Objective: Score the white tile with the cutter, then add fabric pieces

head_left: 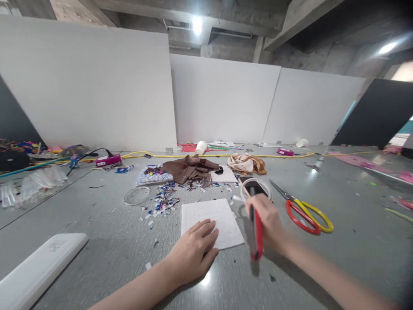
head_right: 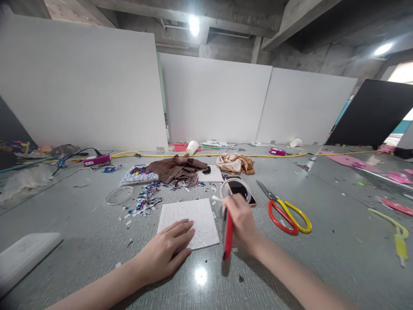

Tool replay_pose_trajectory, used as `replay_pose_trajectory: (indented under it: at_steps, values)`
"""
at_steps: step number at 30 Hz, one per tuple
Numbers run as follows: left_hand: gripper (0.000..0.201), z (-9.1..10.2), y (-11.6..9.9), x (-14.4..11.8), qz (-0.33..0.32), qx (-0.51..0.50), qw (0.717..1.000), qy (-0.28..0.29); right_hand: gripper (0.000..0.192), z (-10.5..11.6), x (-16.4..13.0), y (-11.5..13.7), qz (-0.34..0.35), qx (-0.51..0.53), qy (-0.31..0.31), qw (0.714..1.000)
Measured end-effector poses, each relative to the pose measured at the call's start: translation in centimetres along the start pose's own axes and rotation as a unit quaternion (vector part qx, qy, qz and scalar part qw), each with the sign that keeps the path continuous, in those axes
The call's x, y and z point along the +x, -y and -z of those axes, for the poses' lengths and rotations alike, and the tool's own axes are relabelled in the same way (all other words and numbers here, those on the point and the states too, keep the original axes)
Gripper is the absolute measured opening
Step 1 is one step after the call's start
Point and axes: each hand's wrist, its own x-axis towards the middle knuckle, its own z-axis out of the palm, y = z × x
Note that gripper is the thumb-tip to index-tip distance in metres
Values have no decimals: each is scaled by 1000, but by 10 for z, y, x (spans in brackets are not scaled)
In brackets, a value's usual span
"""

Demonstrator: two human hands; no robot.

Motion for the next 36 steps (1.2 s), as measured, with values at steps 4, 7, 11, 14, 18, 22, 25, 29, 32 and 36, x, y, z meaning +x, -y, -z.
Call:
replay_pose_trajectory:
  at_steps: [4, 7, 11, 14, 18, 22, 25, 29, 32, 36]
  values:
    - [30, 2, -2, 0, 6, 6, 1000, 6, 16, 17, 10, -18, -36, 14, -47, 998]
    - [34, 4, -2, 2, 6, 17, 1000, 17, 18, 7, 5, -16, 20, 25, -14, 999]
    - [37, 11, 2, 4, -14, 15, 999, 38, 17, -17, -8, -3, 55, 52, 35, 997]
    - [36, 14, 8, 5, -30, 1, 999, 42, 16, -26, -14, 3, 71, 61, 49, 994]
    - [33, 11, 13, 4, -40, -36, 999, 2, 17, -29, -16, 2, 80, 69, 47, 993]
    - [26, 4, 10, 3, 7, -94, 993, -67, 17, -30, -16, -1, 105, 63, 38, 992]
    - [20, 1, 6, 5, 84, -123, 980, -131, 16, -30, -17, 3, 124, 68, 28, 990]
    - [10, 1, 1, 9, 119, -152, 973, -127, 16, -28, -19, 17, 148, 99, 60, 982]
    - [17, 0, -3, 9, 116, -154, 975, -109, 17, -27, -19, 25, 154, 107, 82, 979]
    - [18, -4, -9, 6, 88, -113, 985, -91, 14, -27, -21, 27, 93, 116, 95, 984]
